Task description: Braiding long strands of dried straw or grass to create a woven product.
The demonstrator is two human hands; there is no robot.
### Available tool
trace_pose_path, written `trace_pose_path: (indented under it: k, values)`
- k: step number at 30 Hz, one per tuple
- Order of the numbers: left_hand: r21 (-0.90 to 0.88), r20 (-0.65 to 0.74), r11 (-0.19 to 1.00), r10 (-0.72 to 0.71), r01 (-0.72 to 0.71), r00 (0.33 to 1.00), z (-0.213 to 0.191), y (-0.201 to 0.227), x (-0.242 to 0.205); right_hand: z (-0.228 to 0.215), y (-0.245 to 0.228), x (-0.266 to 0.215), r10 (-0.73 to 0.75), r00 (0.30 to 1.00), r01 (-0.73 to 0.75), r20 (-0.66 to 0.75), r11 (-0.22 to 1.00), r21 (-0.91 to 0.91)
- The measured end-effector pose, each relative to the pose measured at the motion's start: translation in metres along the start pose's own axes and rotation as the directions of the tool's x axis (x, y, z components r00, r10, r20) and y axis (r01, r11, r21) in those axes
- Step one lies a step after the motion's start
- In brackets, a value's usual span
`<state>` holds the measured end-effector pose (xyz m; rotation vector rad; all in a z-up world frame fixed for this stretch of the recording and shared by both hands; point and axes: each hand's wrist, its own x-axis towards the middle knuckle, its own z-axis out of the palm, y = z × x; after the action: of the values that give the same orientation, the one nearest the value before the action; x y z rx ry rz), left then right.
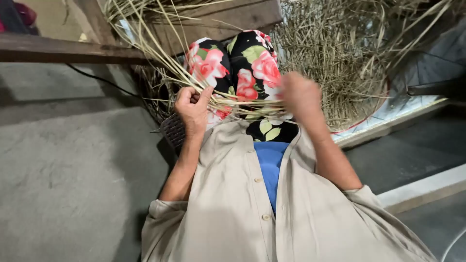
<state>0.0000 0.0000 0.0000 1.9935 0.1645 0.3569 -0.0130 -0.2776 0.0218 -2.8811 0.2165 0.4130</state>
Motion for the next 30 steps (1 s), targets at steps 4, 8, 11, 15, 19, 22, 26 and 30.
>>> trace_pose_path:
  k: [4,8,11,15,19,22,26,30]
  values:
    - [-0.012,-0.014,1.0,0.01,-0.01,1.0,0.001,0.01,0.003,0.004,0.047,0.025,0.011,0.994,-0.026,-0.113,0.99,-0.137]
    - [-0.002,0.055,0.998,-0.058,0.058,0.997,-0.004,0.036,0.005,-0.053,-0.032,0.07,0.124,0.983,0.055,-0.139,0.52,0.852]
    - [0.015,0.052,0.998,-0.069,0.068,0.996,-0.004,0.036,0.006,0.009,-0.049,0.157,0.081,0.919,-0.302,0.386,-0.487,0.82]
    - [-0.023,0.065,0.991,-0.128,0.13,0.99,-0.006,0.041,0.008,0.089,-0.07,0.246,0.004,0.807,-0.351,0.59,-0.801,0.485]
    - [-0.01,0.065,0.988,-0.151,0.152,0.986,-0.008,0.043,0.013,0.14,-0.075,0.292,-0.046,0.804,-0.348,0.593,-0.845,0.407]
    - [-0.002,0.058,0.994,-0.108,0.109,0.992,-0.007,0.042,0.014,0.139,-0.075,0.294,0.058,0.792,-0.289,0.608,-0.841,0.457]
    - [-0.018,0.063,0.991,-0.132,0.133,0.989,-0.008,0.042,0.013,0.083,-0.061,0.257,0.134,0.777,-0.261,0.615,-0.82,0.509]
    - [-0.05,0.069,0.987,-0.151,0.154,0.986,-0.006,0.037,0.011,-0.003,-0.004,0.204,0.434,0.797,0.038,0.42,-0.73,0.682]
